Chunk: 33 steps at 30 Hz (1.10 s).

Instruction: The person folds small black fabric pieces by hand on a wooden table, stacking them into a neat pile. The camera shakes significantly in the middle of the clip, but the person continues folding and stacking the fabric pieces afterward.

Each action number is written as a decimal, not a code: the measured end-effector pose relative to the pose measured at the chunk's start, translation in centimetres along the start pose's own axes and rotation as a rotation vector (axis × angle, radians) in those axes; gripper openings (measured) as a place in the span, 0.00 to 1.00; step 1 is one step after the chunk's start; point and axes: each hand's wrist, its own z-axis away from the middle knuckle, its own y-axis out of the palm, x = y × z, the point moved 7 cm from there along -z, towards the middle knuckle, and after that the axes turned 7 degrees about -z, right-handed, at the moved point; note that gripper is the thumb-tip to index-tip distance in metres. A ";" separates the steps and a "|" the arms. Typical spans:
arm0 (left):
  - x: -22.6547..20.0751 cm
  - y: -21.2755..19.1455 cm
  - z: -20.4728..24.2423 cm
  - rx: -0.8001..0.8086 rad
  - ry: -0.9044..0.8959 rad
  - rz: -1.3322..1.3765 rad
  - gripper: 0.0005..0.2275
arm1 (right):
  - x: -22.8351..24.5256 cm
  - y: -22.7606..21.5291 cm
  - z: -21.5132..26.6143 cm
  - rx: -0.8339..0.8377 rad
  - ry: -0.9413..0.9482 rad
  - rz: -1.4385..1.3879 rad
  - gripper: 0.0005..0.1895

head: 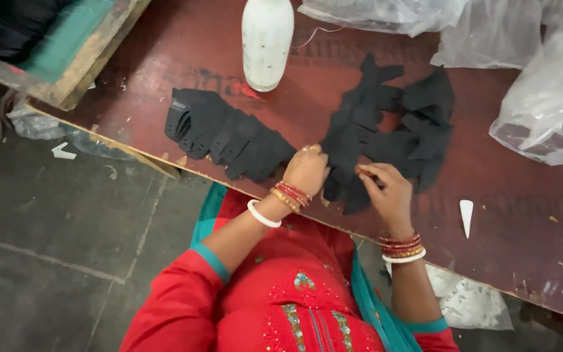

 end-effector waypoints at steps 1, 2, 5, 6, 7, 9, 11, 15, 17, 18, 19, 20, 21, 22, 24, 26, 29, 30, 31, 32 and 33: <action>-0.1 -0.1 0.3 0.005 0.004 0.002 0.11 | -0.3 0.2 -0.5 -0.003 0.006 0.001 0.08; 0.0 -0.1 0.7 0.005 -0.027 0.055 0.10 | -0.4 0.8 -1.1 0.034 -0.024 -0.006 0.08; 0.4 -1.6 0.9 -0.003 -0.119 0.188 0.11 | 0.1 2.9 -2.9 0.149 -0.160 0.058 0.07; 0.7 -2.4 0.7 -0.016 -0.175 0.270 0.13 | 0.8 4.0 -3.5 0.224 -0.270 0.133 0.06; 0.9 -2.3 0.5 -0.020 -0.177 0.268 0.13 | 0.5 4.5 -4.1 0.225 -0.274 0.133 0.06; 1.2 -1.9 0.2 0.011 -0.169 0.262 0.14 | 0.0 6.3 -5.0 0.304 -0.330 0.253 0.08; 1.2 -1.8 0.2 0.028 -0.176 0.268 0.14 | -0.1 6.2 -5.0 0.300 -0.352 0.259 0.08; 1.4 -1.7 0.3 0.041 -0.202 0.284 0.14 | 0.8 5.5 -2.4 0.321 -0.371 0.268 0.09; 1.4 -1.6 0.4 0.049 -0.187 0.289 0.14 | 0.3 5.1 -1.2 0.341 -0.380 0.244 0.09; 1.3 -1.6 0.4 0.057 -0.167 0.288 0.14 | 0.1 4.8 -0.6 0.354 -0.389 0.217 0.09; 1.2 -2.3 0.2 0.052 -0.159 0.287 0.14 | 0.3 4.2 -1.1 0.347 -0.393 0.222 0.09; 0.9 -3.2 0.0 0.038 -0.138 0.275 0.14 | 0.2 3.2 -1.9 0.279 -0.328 0.209 0.09; 0.6 -3.8 0.1 0.029 -0.123 0.266 0.14 | -0.1 2.2 -2.3 0.218 -0.257 0.193 0.08; 0.9 -3.4 -0.2 0.029 -0.122 0.269 0.14 | 0.1 2.0 -3.4 0.218 -0.256 0.195 0.08; 1.1 -2.8 -0.6 -0.003 -0.073 0.279 0.14 | 0.5 1.8 -5.1 0.227 -0.229 0.140 0.07; 1.2 -2.0 -0.7 0.050 -0.079 0.258 0.14 | -0.5 3.0 -6.4 0.253 -0.229 0.161 0.07; 1.5 -1.4 -1.1 0.103 -0.097 0.223 0.14 | -1.2 4.5 -8.6 0.311 -0.248 0.180 0.07; 1.6 -1.2 -1.1 0.120 -0.104 0.218 0.14 | -1.4 5.0 -9.1 0.344 -0.248 0.179 0.08; 1.6 -1.1 -1.0 0.118 -0.112 0.218 0.14 | -0.9 5.1 -9.3 0.351 -0.252 0.177 0.08; 1.5 -1.1 -1.0 0.118 -0.102 0.189 0.13 | -0.5 5.2 -9.5 0.364 -0.241 0.191 0.08; 1.4 -0.9 -1.0 0.120 -0.090 0.161 0.13 | -0.1 5.2 -9.7 0.374 -0.229 0.207 0.08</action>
